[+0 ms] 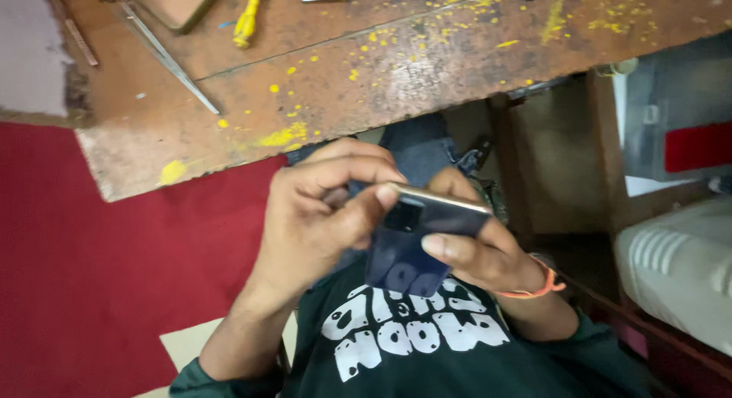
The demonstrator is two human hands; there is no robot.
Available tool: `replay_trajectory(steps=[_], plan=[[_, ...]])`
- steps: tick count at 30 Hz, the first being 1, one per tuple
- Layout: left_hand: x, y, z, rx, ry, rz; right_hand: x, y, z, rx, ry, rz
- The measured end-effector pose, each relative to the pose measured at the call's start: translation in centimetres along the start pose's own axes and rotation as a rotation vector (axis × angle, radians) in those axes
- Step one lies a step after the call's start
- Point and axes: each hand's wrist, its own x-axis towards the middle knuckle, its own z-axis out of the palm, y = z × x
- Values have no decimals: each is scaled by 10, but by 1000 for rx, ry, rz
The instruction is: The person applies adhesive to the frame of a disassembled smartphone and then attaches the back cover. They press the cover firmly to ensure adhesion and then secure the phone with a rubber band to allow the glue to set.
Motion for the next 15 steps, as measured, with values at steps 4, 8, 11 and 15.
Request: replay_trajectory(steps=[4, 8, 11, 15], plan=[[16, 8, -9, -113, -115, -66, 9, -9, 4, -31, 7, 4], [29, 16, -17, -27, -268, -18, 10, -19, 7, 135, -112, 70], [36, 20, -12, 273, -340, 274, 11, -14, 7, -11, -134, -13], [45, 24, 1, 495, -384, 421, 3, 1, 3, -216, -93, -23]])
